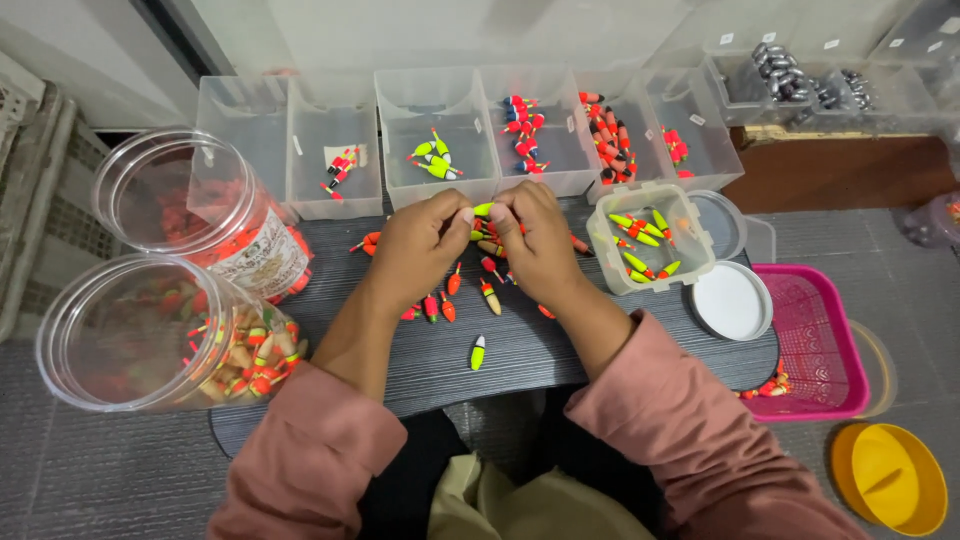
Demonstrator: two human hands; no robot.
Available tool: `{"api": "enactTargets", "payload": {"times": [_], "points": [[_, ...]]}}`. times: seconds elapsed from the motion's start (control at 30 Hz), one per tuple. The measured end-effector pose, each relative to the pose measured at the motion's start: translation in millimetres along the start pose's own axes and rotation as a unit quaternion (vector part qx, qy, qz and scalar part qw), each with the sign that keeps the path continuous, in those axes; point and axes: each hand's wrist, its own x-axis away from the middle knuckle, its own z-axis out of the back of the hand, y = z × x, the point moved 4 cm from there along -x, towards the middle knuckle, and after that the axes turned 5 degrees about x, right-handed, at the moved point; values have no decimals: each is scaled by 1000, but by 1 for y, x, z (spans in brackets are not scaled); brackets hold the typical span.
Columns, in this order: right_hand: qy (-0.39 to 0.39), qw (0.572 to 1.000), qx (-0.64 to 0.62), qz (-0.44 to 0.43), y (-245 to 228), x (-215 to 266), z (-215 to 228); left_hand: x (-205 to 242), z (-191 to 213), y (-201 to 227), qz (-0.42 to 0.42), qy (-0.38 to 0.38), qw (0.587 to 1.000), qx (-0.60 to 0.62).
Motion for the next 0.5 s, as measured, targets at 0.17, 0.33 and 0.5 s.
{"api": "enactTargets", "payload": {"times": [0.17, 0.33, 0.5], "points": [[9, 1000, -24, -12, -10, -2, 5, 0, -1, 0, 8, 4, 1000, 3], [-7, 1000, -15, -4, 0, 0, -1, 1, -3, -4, 20, -19, 1000, -8], [6, 999, -21, -26, -3, 1, 2, 0, -4, -2, 26, -18, 999, -5]]}}
